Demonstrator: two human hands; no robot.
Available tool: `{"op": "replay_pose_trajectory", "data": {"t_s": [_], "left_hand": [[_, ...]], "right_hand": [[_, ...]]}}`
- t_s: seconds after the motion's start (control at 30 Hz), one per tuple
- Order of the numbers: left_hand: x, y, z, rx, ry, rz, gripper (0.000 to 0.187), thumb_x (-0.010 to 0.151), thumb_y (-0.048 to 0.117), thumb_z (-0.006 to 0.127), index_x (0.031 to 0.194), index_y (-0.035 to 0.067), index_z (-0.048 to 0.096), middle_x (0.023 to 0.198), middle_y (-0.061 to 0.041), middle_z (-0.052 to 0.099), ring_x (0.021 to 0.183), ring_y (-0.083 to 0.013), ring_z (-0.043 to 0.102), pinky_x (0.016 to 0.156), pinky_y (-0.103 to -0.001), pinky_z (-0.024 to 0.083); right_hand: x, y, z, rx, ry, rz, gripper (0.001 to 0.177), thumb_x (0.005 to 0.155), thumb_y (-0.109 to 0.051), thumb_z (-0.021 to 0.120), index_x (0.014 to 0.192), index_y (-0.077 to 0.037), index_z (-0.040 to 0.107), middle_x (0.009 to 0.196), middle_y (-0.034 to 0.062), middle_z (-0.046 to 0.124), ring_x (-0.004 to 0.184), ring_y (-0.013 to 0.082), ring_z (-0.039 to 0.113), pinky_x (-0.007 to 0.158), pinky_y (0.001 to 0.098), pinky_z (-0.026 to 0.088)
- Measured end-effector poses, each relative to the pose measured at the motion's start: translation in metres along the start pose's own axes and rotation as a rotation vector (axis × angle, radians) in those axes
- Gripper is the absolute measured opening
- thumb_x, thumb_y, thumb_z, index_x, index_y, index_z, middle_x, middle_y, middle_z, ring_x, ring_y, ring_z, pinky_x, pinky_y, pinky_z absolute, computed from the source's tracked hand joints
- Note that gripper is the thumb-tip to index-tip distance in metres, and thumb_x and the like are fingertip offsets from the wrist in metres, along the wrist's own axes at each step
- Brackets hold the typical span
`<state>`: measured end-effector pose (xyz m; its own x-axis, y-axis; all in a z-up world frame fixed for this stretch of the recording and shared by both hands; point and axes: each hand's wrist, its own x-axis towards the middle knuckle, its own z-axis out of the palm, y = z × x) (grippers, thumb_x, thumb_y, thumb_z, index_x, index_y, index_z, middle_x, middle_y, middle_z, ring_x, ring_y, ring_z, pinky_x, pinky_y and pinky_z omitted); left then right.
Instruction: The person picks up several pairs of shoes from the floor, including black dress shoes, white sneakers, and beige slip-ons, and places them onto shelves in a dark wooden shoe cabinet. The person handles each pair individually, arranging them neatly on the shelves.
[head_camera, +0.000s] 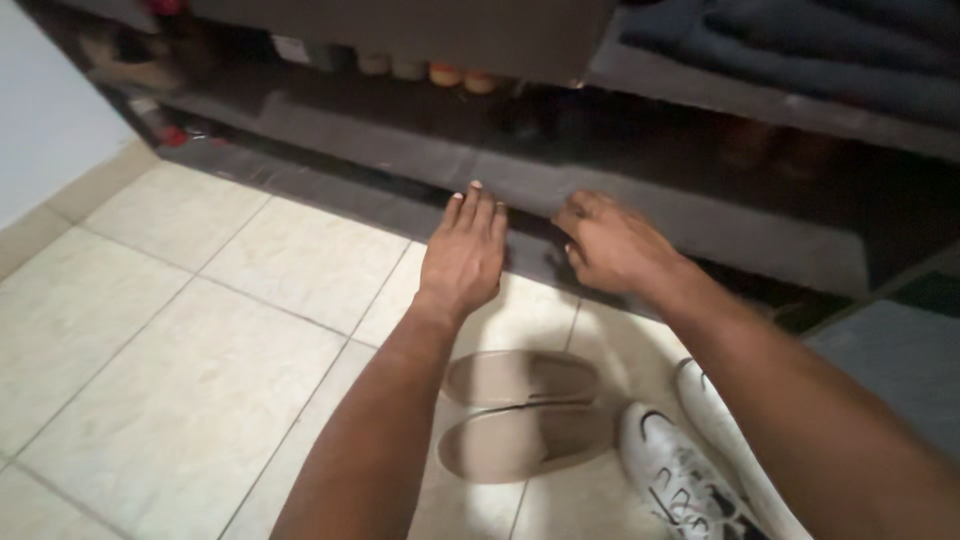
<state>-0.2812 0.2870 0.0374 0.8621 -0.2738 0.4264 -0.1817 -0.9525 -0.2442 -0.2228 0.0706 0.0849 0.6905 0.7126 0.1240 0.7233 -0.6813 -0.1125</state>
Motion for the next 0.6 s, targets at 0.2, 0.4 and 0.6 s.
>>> {"op": "replay_pose_trajectory", "data": {"t_s": [0.2,0.4,0.6], "left_hand": [[-0.036,-0.022,-0.004,0.058,-0.019,-0.031,0.055,0.089,0.013,0.051,0.140,-0.007,0.052,0.148,-0.026,0.050,0.147,-0.0382,0.038,0.122,-0.048,0.027],[-0.054,-0.030,-0.002,0.049,-0.147,0.025,0.056,0.086,0.013,0.050,0.138,-0.006,0.051,0.149,-0.026,0.047,0.145,-0.0374,0.037,0.120,-0.047,0.026],[-0.040,-0.027,-0.006,-0.060,-0.026,-0.012,0.055,0.089,0.014,0.050,0.140,-0.008,0.050,0.150,-0.027,0.046,0.147,-0.0384,0.037,0.121,-0.048,0.026]], "right_hand": [[-0.006,-0.025,0.029,0.036,-0.003,-0.006,0.046,0.083,-0.014,0.061,0.128,-0.004,0.064,0.142,0.0199,0.053,0.131,0.0368,0.051,0.106,0.0490,0.044],[-0.016,-0.047,0.049,0.080,-0.166,0.095,0.057,0.087,-0.016,0.057,0.144,-0.014,0.059,0.161,0.0187,0.036,0.144,0.0370,0.033,0.110,0.0608,0.029],[-0.016,-0.045,0.047,0.089,-0.096,0.058,0.052,0.088,-0.015,0.056,0.140,-0.011,0.057,0.157,0.0188,0.039,0.147,0.0356,0.036,0.118,0.0499,0.032]]}}
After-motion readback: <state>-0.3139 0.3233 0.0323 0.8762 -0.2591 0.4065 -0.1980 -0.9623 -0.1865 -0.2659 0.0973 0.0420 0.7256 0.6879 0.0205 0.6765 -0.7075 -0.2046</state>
